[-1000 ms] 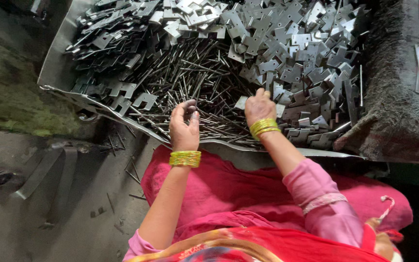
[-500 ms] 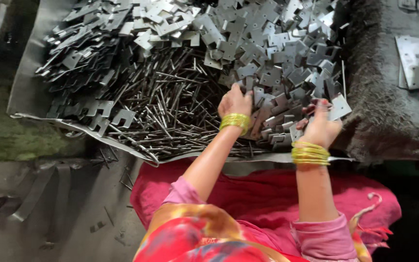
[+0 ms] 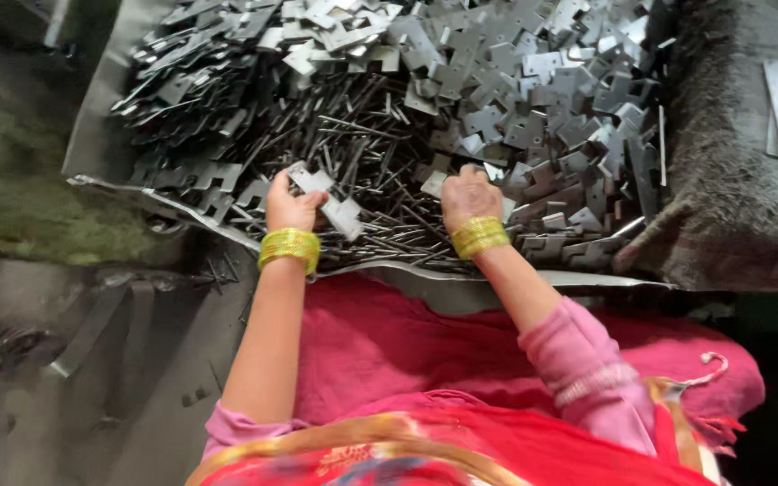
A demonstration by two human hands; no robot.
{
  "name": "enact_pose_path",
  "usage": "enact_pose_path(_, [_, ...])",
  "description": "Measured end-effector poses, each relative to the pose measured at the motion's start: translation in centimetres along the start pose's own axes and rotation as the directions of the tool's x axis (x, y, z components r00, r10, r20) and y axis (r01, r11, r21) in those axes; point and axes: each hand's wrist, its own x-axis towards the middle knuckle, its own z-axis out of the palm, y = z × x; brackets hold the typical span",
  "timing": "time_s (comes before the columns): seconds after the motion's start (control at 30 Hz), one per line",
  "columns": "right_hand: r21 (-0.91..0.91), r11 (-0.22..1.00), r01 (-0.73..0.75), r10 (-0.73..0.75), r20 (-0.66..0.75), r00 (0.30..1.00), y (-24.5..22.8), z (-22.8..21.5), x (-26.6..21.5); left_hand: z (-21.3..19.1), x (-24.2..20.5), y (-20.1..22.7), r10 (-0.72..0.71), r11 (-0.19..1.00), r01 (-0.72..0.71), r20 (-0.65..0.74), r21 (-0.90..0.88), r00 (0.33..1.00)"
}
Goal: The person sits on the floor and repeatedly picks up small metal brackets and pins from a large bin. They insert the pins into the brackets by hand and place the assembled units onto a nearby pile. The process is continuous and repetitive.
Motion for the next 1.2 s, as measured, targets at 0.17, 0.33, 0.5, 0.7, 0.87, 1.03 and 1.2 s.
enact_pose_path(0.17, [-0.196, 0.973, 0.119, -0.118, 0.018, 0.993, -1.4, 0.8, 0.3, -3.5, -4.0, 2.3, 0.37, 0.717, -0.216, -0.1, 0.663, 0.923])
enact_pose_path(0.33, [0.039, 0.976, 0.215, -0.189, -0.34, 0.921, 2.2, -2.7, -1.5, 4.3, -5.5, 2.4, 0.209, 0.237, -0.176, 0.127, 0.956, 0.97])
enact_pose_path(0.5, [0.979, -0.186, 0.077, 0.776, 0.098, 0.624, 5.5, -6.8, -3.7, 2.2, -3.3, 0.9, 0.277, 0.521, -0.193, 0.048, 0.831, 0.96])
enact_pose_path(0.7, [0.77, -0.595, -0.229, 0.295, 0.474, 0.83, 3.9, -5.7, -5.9, 0.3, -5.3, 1.4, 0.216, 0.325, -0.162, 0.093, 0.932, 0.972])
enact_pose_path(0.87, [0.673, -0.624, -0.397, 0.133, 0.592, 0.795, -2.7, -0.9, -5.6, 2.3, -6.3, 2.6, 0.063, 0.704, -0.021, -0.033, 0.71, 0.997])
enact_pose_path(1.03, [0.655, -0.662, -0.363, 0.09, 0.551, 0.83, -4.4, 1.3, -5.3, 2.5, -5.1, 3.9, -0.215, 0.964, 0.182, 0.165, 0.192, 0.963])
enact_pose_path(1.2, [0.646, -0.714, -0.271, 0.19, 0.551, 0.813, -1.5, 1.9, -5.4, 3.6, -4.8, 6.3, -0.042, 0.995, -0.004, 0.456, 0.099, 0.889])
